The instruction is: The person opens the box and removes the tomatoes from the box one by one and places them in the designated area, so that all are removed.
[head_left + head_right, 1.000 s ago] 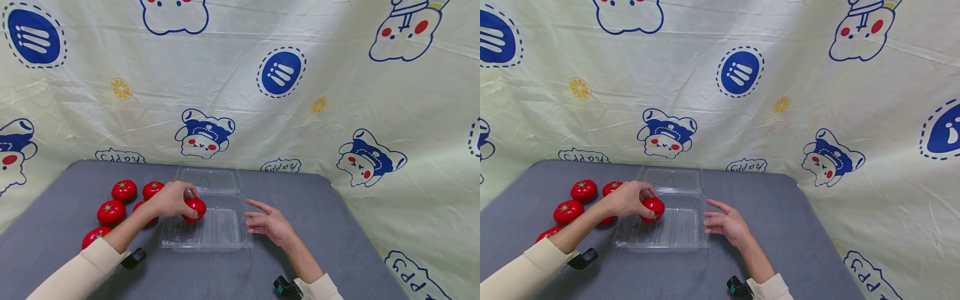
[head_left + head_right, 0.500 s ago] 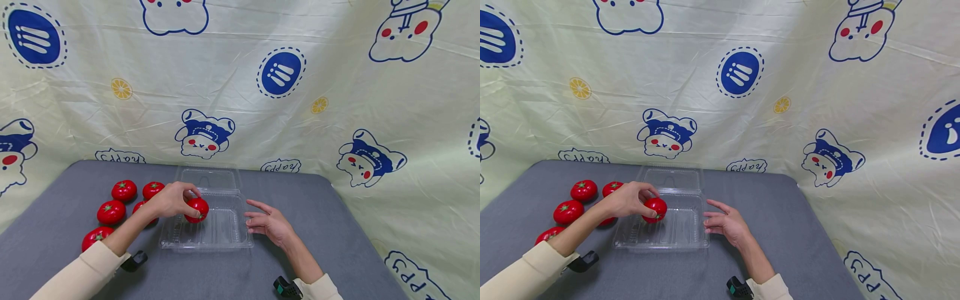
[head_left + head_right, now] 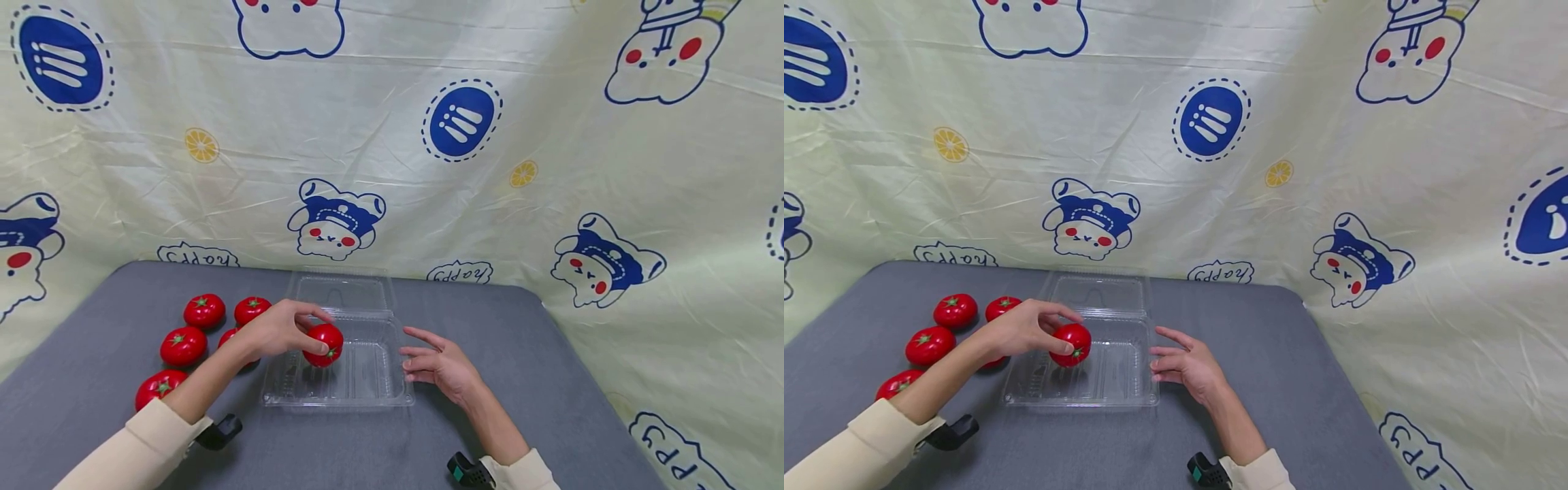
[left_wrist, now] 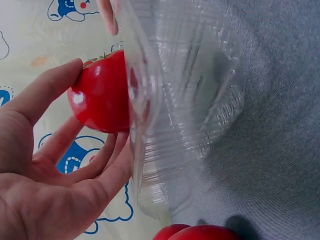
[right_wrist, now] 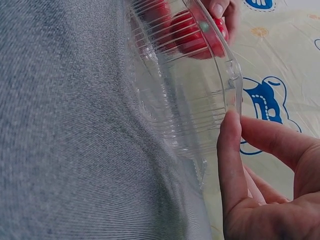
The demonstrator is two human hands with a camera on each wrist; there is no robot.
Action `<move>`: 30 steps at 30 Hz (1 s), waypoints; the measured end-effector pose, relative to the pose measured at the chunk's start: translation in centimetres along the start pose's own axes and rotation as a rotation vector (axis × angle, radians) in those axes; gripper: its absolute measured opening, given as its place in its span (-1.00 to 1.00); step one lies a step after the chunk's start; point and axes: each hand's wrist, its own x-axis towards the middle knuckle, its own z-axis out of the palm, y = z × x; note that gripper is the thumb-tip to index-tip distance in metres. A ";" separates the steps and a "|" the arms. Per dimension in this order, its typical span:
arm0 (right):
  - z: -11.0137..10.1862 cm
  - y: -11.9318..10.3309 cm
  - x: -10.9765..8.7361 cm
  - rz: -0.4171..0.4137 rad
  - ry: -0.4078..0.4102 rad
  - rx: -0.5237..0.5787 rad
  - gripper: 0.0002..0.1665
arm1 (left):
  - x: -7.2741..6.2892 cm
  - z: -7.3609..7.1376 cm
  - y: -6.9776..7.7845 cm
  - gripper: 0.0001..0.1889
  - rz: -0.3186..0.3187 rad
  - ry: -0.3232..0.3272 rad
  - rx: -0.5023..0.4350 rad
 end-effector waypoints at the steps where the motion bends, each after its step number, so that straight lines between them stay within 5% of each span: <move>1: 0.0 0.0 0.0 0.000 0.002 0.000 -0.10 | -0.1 0.0 0.0 -0.37 -0.009 -0.001 -0.014; 30: 0.1 0.1 0.0 -0.008 0.003 0.005 -0.13 | -0.9 0.6 0.2 -0.46 -0.053 -0.049 -0.178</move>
